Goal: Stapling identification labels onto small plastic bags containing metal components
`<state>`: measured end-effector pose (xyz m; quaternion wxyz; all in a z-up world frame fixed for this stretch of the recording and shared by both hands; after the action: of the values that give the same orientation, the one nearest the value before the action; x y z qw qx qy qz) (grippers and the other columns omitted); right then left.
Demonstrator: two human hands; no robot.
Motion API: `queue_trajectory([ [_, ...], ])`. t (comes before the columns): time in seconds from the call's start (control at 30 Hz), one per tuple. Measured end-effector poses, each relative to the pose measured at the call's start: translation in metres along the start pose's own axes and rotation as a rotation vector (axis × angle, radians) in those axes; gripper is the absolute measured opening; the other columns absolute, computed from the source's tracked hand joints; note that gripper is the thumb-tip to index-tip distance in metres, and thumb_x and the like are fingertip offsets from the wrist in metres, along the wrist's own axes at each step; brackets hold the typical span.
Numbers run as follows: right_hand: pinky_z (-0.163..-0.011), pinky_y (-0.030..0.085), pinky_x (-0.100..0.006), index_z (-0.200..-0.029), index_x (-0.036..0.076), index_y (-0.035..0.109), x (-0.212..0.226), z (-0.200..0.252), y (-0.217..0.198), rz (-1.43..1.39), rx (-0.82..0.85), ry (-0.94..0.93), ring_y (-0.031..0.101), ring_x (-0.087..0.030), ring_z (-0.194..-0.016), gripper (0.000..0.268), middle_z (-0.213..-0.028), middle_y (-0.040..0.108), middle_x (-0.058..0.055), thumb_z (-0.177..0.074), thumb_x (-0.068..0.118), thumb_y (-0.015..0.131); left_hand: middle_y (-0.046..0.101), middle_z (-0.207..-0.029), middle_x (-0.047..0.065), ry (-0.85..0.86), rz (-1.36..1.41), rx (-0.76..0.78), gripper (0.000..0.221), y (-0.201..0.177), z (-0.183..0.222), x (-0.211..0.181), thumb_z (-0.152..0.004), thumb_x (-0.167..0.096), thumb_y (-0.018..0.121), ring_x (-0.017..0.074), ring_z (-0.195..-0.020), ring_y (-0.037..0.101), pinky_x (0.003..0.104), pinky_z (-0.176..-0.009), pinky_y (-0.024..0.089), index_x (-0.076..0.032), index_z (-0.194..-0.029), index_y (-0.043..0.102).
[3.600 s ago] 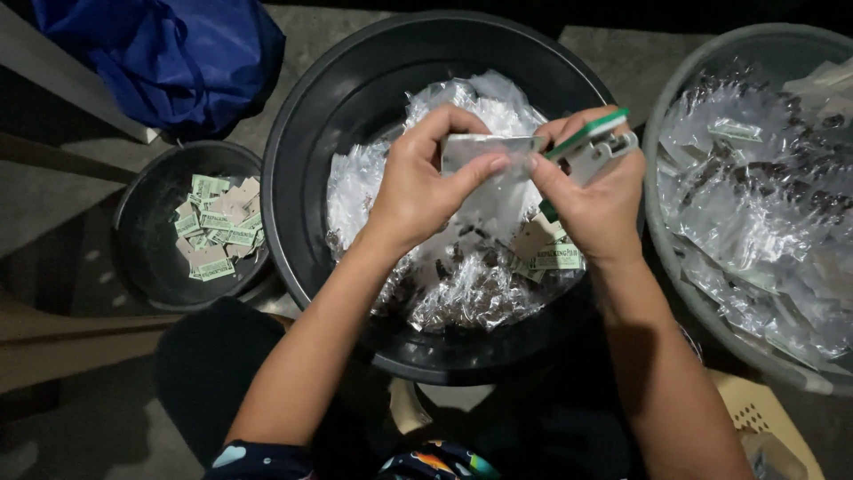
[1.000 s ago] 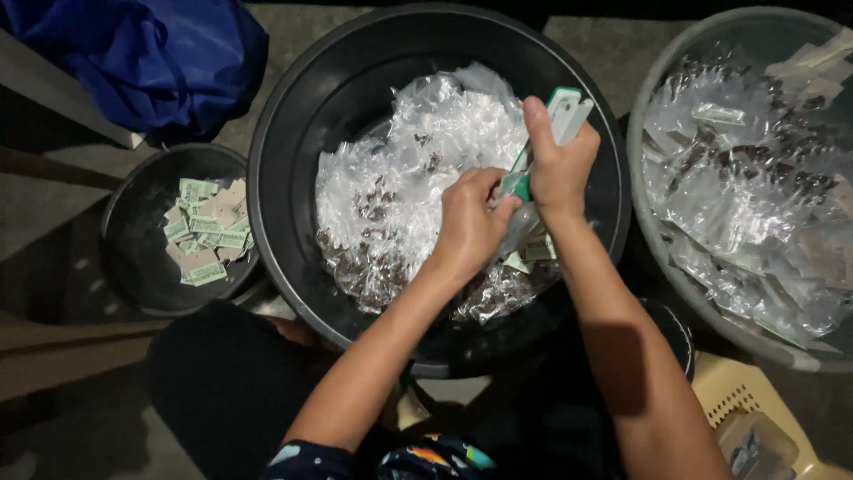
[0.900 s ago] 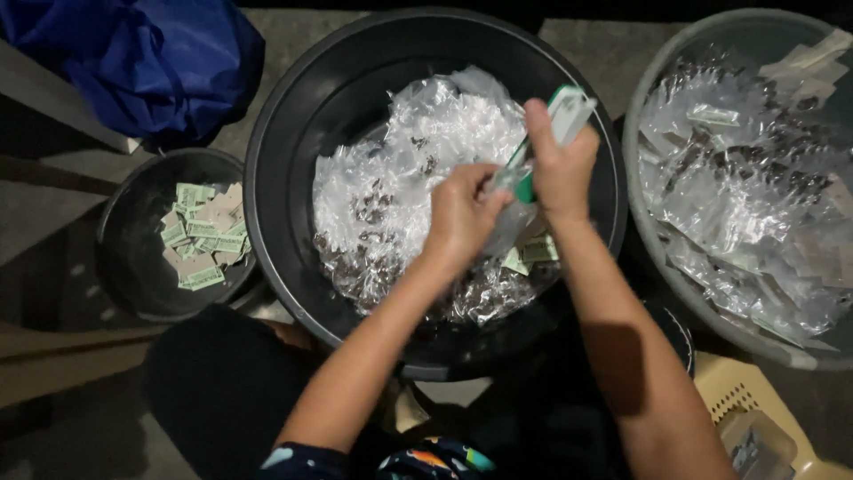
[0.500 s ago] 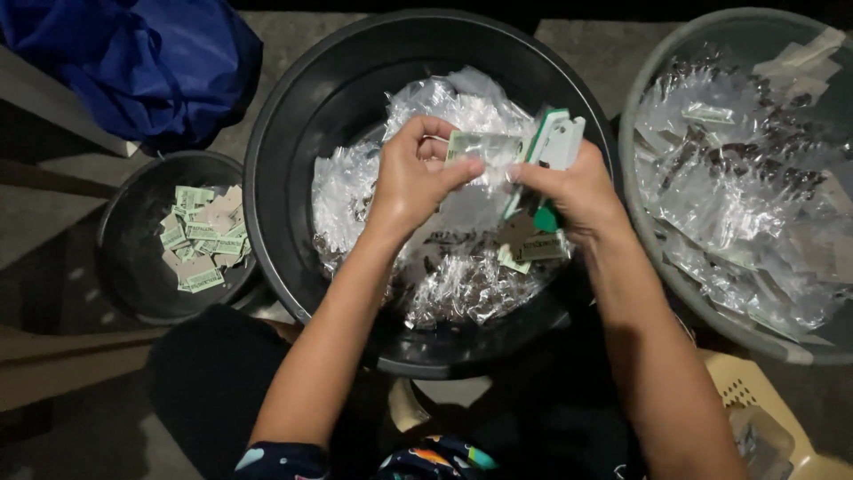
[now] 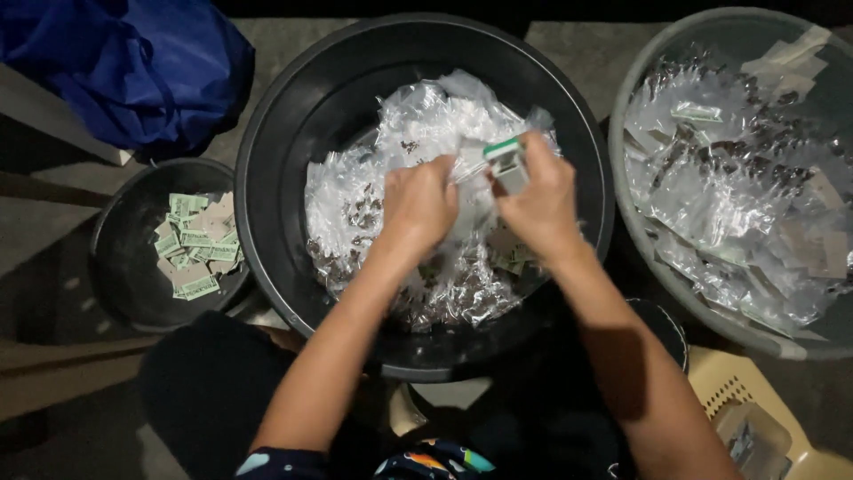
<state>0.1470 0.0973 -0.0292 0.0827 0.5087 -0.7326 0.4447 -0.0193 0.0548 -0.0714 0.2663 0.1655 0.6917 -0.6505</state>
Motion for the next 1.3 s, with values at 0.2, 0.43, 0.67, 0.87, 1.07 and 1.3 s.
queue_trajectory([
  [0.2,-0.074,0.052,-0.035,-0.102,0.006,0.064,0.010,-0.014,-0.031,-0.199,0.149,0.208,0.067,-0.020,-0.078,0.034,-0.082,0.070,-0.012,-0.079,0.005,0.088,0.075,-0.109,0.013,-0.047,0.255,0.144,0.035,-0.078,0.001,0.002,-0.084,-0.024,0.064,0.0399,-0.109,0.070,0.052,-0.095,0.053,-0.025,-0.118,0.074],
  [0.43,-0.071,0.056,-0.028,-0.103,-0.001,0.067,0.008,-0.017,-0.031,-0.460,0.325,0.620,0.067,-0.016,-0.073,0.032,-0.088,0.072,-0.008,-0.077,0.005,0.083,0.064,-0.132,0.029,-0.060,1.696,0.095,0.077,-0.098,0.011,-0.005,-0.087,-0.014,0.065,0.0340,-0.116,0.068,0.040,-0.095,0.059,0.003,-0.154,0.030],
  [0.67,-0.063,0.055,-0.026,-0.103,0.000,0.062,0.017,-0.012,-0.030,-0.975,0.232,0.946,0.067,-0.017,-0.065,0.038,-0.080,0.068,-0.009,-0.071,-0.002,0.084,0.046,-0.146,0.029,0.434,0.763,-0.230,0.111,-0.061,0.024,-0.026,-0.070,-0.018,0.101,0.0469,-0.131,0.061,0.058,-0.105,0.055,-0.025,-0.150,0.024],
  [0.87,-0.065,0.050,-0.024,-0.083,0.006,0.066,0.018,-0.011,-0.030,-0.697,0.214,0.794,0.063,-0.013,-0.064,0.033,-0.072,0.066,-0.006,-0.070,0.008,0.096,0.066,-0.094,-0.004,0.364,0.134,-0.258,0.012,-0.029,0.023,-0.007,-0.089,-0.031,0.078,0.0216,-0.097,0.065,0.040,-0.086,0.050,-0.023,-0.094,0.070],
  [1.07,-0.069,0.053,-0.028,-0.087,0.004,0.067,-0.003,-0.009,-0.026,-0.454,0.253,0.722,0.069,-0.018,-0.069,0.030,-0.074,0.070,-0.009,-0.073,0.005,0.094,0.075,-0.085,0.008,-0.006,0.760,0.140,0.026,-0.053,0.023,-0.004,-0.093,-0.030,0.073,0.0274,-0.081,0.076,0.038,-0.072,0.060,-0.018,-0.114,0.062],
  [1.3,-0.072,0.054,-0.027,-0.084,0.003,0.068,0.017,-0.012,-0.026,-0.936,0.179,0.996,0.070,-0.020,-0.065,0.028,-0.071,0.067,-0.007,-0.067,-0.002,0.088,0.001,-0.172,0.029,0.532,0.972,-0.105,0.134,-0.075,0.025,-0.021,-0.073,-0.042,0.098,0.0572,-0.156,0.012,0.063,-0.132,0.018,-0.004,-0.166,0.009],
])
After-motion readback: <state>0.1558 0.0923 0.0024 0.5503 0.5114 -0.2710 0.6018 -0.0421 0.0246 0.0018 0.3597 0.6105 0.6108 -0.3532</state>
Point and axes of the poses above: each hand's wrist, its own z-axis away from the middle knuckle, its own y-axis out of the palm, x = y × z, the point moved 1 cm from there along -z, towards the middle knuckle
